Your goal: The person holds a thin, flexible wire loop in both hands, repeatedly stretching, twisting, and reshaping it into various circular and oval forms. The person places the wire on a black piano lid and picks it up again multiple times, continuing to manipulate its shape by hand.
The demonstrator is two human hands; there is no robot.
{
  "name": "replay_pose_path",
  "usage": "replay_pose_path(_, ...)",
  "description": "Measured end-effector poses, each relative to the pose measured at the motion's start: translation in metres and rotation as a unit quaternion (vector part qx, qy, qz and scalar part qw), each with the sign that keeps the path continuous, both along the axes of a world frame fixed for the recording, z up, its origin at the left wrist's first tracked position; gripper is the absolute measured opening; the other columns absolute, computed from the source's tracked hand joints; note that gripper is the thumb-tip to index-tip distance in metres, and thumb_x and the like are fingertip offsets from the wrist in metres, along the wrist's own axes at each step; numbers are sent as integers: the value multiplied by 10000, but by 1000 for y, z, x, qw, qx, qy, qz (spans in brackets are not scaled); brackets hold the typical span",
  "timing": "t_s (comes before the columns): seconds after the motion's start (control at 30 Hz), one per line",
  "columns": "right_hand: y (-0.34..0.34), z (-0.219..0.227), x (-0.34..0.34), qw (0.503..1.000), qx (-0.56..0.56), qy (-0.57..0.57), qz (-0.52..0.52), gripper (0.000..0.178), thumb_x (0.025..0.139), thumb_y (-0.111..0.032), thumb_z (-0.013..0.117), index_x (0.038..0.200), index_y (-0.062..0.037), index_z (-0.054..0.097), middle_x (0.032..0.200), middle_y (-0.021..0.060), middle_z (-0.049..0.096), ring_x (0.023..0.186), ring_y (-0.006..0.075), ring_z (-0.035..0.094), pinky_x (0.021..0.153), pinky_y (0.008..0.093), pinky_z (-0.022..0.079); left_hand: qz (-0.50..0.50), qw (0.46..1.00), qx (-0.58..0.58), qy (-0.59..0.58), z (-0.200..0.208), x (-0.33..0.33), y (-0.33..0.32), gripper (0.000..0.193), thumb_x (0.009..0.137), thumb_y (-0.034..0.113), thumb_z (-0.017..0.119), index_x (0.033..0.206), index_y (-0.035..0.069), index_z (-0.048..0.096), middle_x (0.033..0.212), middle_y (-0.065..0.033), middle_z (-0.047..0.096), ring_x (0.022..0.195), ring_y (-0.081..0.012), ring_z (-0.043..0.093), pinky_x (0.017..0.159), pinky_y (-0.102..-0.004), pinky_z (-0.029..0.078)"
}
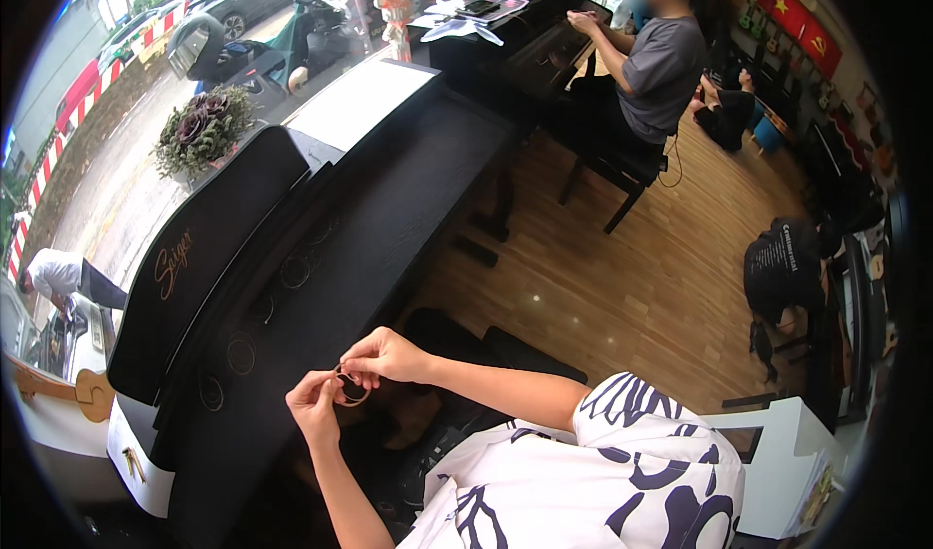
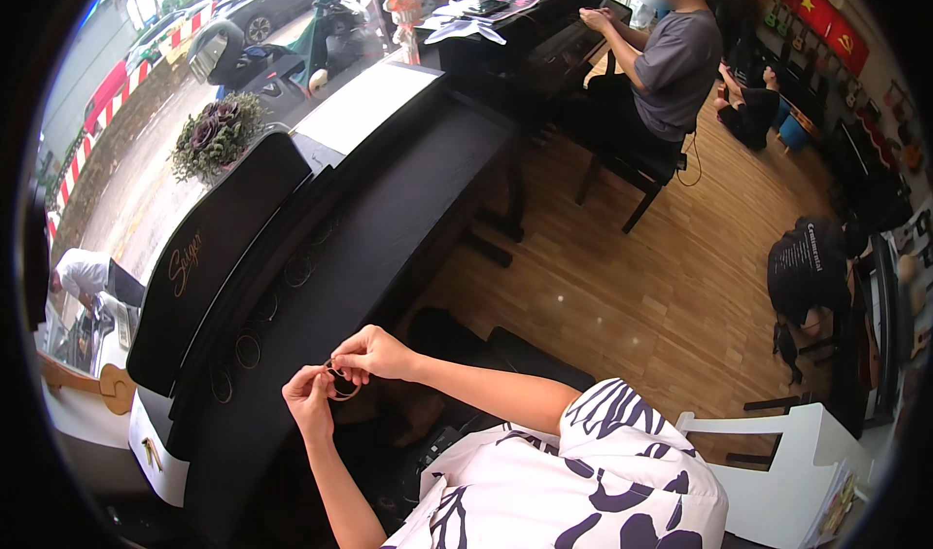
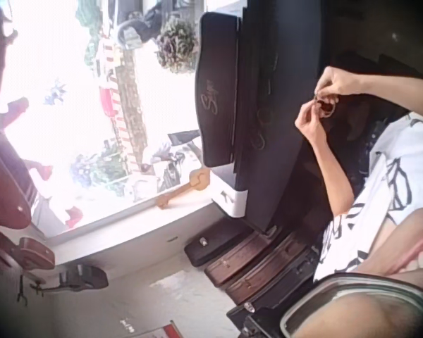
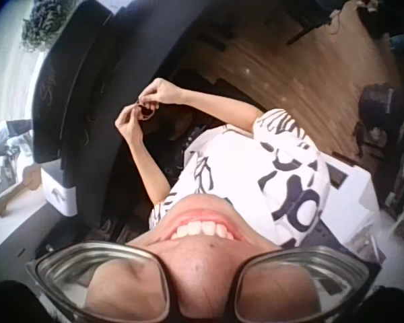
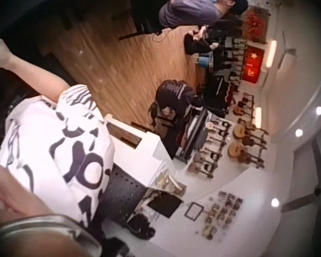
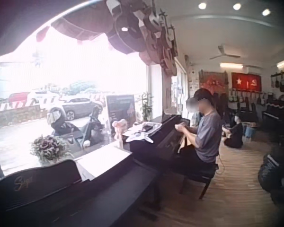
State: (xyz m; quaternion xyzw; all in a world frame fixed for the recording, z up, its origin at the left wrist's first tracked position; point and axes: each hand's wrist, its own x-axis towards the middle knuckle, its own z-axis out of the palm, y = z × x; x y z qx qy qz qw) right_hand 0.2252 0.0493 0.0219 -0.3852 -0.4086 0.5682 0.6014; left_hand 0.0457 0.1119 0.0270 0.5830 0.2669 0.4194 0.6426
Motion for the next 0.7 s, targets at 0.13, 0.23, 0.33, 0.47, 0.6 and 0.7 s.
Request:
replay_pose_path(0.13,-79,-16,33,998,-54,20,-33,186,963,-141,612,961,0,733,697,33,666,569,74,605,524,202,499,-153,979,-126,-38,-14,44,-48,67,880,33,699,916,-20,677,782,-85,681,595,-94,603,554,-195,476)
replay_pose_path(0.23,-126,-25,52,990,-97,22,-102,192,967,-137,609,962,13,729,689,39,668,562,82,612,515,206,505,-187,963,-187,-54,-22,80,-82,80,889,35,693,943,-13,659,786,-77,674,603,-94,596,561,-197,478)
replay_pose_path(0.33,-162,-28,75,974,-129,17,-184,189,959,-127,622,963,32,726,697,61,685,561,96,629,507,228,527,-222,953,-204,-7,-21,108,-104,76,909,28,666,975,-8,655,798,-76,670,613,-102,596,578,-211,480)
replay_pose_path(0.47,-190,-29,99,953,-128,-13,-275,184,952,-109,626,989,44,722,723,78,698,582,111,652,513,230,536,-243,953,-178,15,-16,139,-117,78,921,15,645,990,-20,654,820,-78,679,663,-124,625,620,-235,494)
replay_pose_path(0.6,-212,-17,124,936,-133,-55,-321,162,942,-61,612,985,48,724,738,87,704,604,116,670,520,242,553,-259,956,-130,49,-1,166,-130,67,917,27,656,967,-18,652,800,-71,662,663,-130,619,626,-241,489)
replay_pose_path(0.7,-219,-13,138,930,-118,-82,-338,155,937,-60,622,984,48,723,740,90,704,600,118,671,521,241,555,-264,957,-109,55,-2,180,-133,61,917,26,655,957,-21,648,801,-72,658,664,-132,615,633,-242,490)
